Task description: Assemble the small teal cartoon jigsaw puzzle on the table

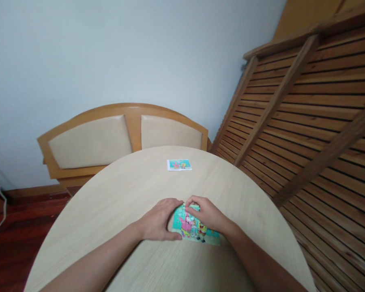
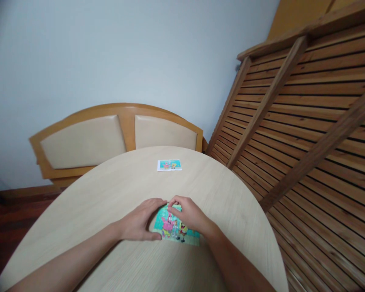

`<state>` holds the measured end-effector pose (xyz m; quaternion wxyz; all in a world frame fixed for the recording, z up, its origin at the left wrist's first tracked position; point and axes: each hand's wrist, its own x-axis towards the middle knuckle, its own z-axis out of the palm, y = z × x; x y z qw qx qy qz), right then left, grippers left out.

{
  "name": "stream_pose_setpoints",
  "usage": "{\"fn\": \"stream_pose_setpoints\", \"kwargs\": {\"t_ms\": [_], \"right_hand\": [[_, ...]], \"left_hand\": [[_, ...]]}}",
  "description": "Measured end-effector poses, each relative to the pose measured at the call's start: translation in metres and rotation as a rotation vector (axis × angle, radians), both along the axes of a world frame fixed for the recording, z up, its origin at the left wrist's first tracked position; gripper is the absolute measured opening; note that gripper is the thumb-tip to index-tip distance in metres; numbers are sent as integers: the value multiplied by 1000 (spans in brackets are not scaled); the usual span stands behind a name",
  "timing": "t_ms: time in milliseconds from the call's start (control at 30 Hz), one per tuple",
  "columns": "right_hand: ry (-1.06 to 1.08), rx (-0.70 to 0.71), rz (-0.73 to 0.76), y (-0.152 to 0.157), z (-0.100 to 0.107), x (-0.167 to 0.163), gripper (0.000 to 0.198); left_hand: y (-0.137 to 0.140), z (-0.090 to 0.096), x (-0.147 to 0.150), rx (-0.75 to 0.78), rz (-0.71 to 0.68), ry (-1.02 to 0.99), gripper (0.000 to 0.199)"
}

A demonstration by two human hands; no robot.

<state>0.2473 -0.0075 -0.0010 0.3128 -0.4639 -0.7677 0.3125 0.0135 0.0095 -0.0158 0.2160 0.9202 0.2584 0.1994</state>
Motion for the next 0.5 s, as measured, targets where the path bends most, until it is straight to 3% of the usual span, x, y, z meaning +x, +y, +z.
{"fn": "stream_pose_setpoints", "kwargs": {"t_ms": [333,500], "right_hand": [[289,-57,-50,-3,5,-10,23],[411,-147,-109,-4,-1,-16,32]], "left_hand": [[-1,-8,3,-177,113,-102,90],[-5,-10,11,-341,151,-267,64]]}}
